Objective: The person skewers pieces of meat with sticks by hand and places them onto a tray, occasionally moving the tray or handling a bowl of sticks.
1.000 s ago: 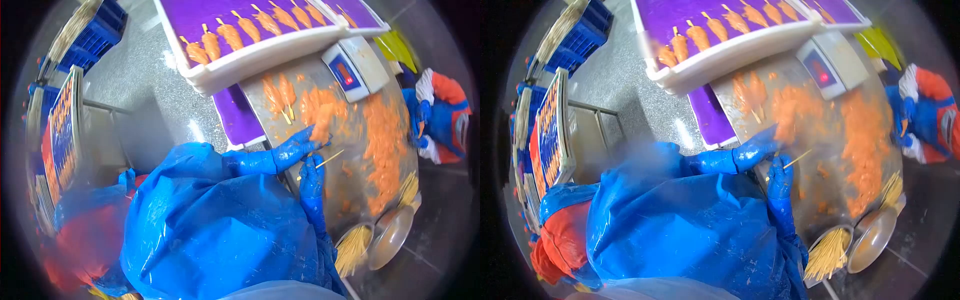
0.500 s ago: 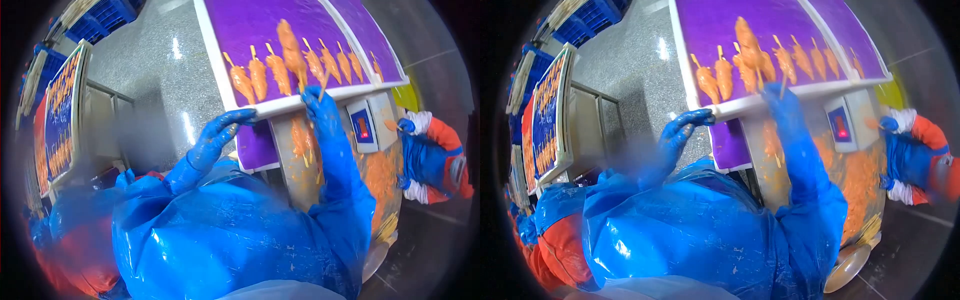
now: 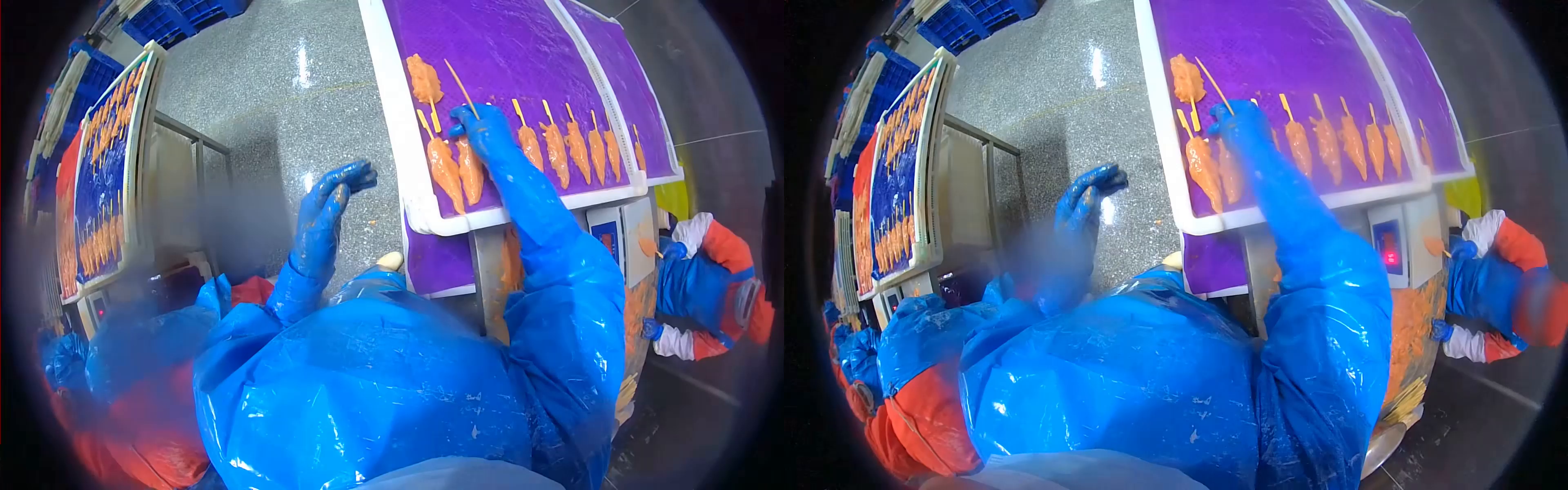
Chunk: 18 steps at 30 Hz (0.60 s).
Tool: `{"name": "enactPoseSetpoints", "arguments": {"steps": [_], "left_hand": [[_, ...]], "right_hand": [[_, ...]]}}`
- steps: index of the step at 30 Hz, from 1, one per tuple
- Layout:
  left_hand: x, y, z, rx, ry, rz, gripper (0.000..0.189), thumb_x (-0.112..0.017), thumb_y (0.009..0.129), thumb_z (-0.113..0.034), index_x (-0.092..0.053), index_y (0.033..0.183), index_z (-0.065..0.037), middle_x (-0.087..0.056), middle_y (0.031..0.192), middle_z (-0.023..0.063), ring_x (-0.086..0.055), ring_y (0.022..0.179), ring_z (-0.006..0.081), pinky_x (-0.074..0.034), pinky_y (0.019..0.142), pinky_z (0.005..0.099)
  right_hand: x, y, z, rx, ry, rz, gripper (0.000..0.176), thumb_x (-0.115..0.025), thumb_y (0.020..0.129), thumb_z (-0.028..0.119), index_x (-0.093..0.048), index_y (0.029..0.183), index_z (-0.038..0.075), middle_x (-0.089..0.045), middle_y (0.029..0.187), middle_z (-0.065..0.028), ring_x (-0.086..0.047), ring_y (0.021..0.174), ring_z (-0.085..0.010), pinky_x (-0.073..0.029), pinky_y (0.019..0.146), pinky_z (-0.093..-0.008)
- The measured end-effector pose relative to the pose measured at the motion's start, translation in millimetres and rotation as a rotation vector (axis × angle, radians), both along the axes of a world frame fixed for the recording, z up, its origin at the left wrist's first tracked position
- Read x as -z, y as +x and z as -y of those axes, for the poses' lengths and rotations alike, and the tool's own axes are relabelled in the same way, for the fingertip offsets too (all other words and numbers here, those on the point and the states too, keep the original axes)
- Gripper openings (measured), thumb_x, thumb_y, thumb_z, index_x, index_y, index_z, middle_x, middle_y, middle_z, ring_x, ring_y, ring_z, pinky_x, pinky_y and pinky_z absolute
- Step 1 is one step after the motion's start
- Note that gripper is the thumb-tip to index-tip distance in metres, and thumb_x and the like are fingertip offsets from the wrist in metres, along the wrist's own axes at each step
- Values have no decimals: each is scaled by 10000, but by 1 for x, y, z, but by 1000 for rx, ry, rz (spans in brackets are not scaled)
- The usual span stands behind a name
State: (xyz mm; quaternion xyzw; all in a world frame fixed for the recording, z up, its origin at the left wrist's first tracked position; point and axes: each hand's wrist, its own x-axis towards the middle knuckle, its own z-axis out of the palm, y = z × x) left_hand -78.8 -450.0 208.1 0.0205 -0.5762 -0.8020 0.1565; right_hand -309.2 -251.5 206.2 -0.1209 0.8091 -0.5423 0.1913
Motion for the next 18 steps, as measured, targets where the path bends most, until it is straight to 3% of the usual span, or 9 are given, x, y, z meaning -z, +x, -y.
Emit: {"name": "enactPoseSetpoints", "arguments": {"steps": [3,4,6,7,8,11,15,16,18], "left_hand": [[-20,-26,8,5,-182,21,397,-501,986,-231,-575,1267,39,-631,1220,176,-588,1164,262,-408,1049,403],[-30,-43,10,-21,-362,-17,353,-518,975,-197,-599,1250,10,-639,1213,161,-593,1160,254,-423,1033,395],[-44,-86,12,-58,-706,-79,304,-568,944,-153,-637,1218,-40,-647,1207,137,-594,1163,258,-438,1025,385],[-46,-115,14,-66,-871,-107,294,-600,925,-144,-651,1202,-59,-647,1207,127,-590,1170,270,-437,1034,383],[-41,-151,21,-52,-1129,-231,330,-628,887,-107,-646,1216,-84,-645,1210,130,-585,1173,288,-445,1027,390],[-27,-237,25,149,-1671,-428,473,-698,793,-53,-621,1256,-117,-646,1209,136,-579,1153,341,-480,986,420],[-26,-294,23,496,-1829,-564,517,-729,776,-77,-594,1274,-110,-633,1227,106,-588,1125,333,-497,957,418],[-40,-295,12,684,-1271,127,562,-752,738,-70,-588,1274,-108,-614,1251,99,-585,1122,340,-496,957,422],[-19,-318,26,883,-1153,233,543,-754,746,-79,-589,1262,-121,-588,1281,67,-590,1114,311,-490,958,408]], "right_hand": [[-27,21,-33,77,-93,-49,295,-600,949,263,-673,1093,16,-667,825,-42,-583,654,-124,-460,646,-266],[-37,27,-47,87,-95,-47,295,-600,949,263,-673,1093,16,-667,825,-42,-583,654,-124,-460,646,-266],[-50,40,-81,126,-51,-57,346,-603,926,259,-642,1155,3,-686,993,-64,-663,879,-159,-498,790,-300],[-47,46,-99,138,-58,-54,346,-603,926,259,-642,1155,3,-686,993,-64,-663,879,-159,-498,790,-300],[-43,51,-118,167,-36,-86,348,-584,946,307,-647,1164,43,-662,914,-25,-530,713,-94,-395,643,-249],[-42,92,-165,312,-36,-29,356,-561,967,356,-647,1186,89,-636,839,19,-373,541,-21,-270,481,-190],[-28,156,-230,547,-42,83,356,-550,969,341,-641,1205,91,-634,840,23,-347,520,-14,-236,456,-183],[-22,173,-249,574,-48,95,356,-550,969,341,-641,1205,91,-634,840,23,-347,520,-14,-236,456,-183],[-2,208,-286,726,-141,57,373,-544,966,359,-644,1204,90,-624,830,24,-343,513,-12,-233,448,-187]]}}
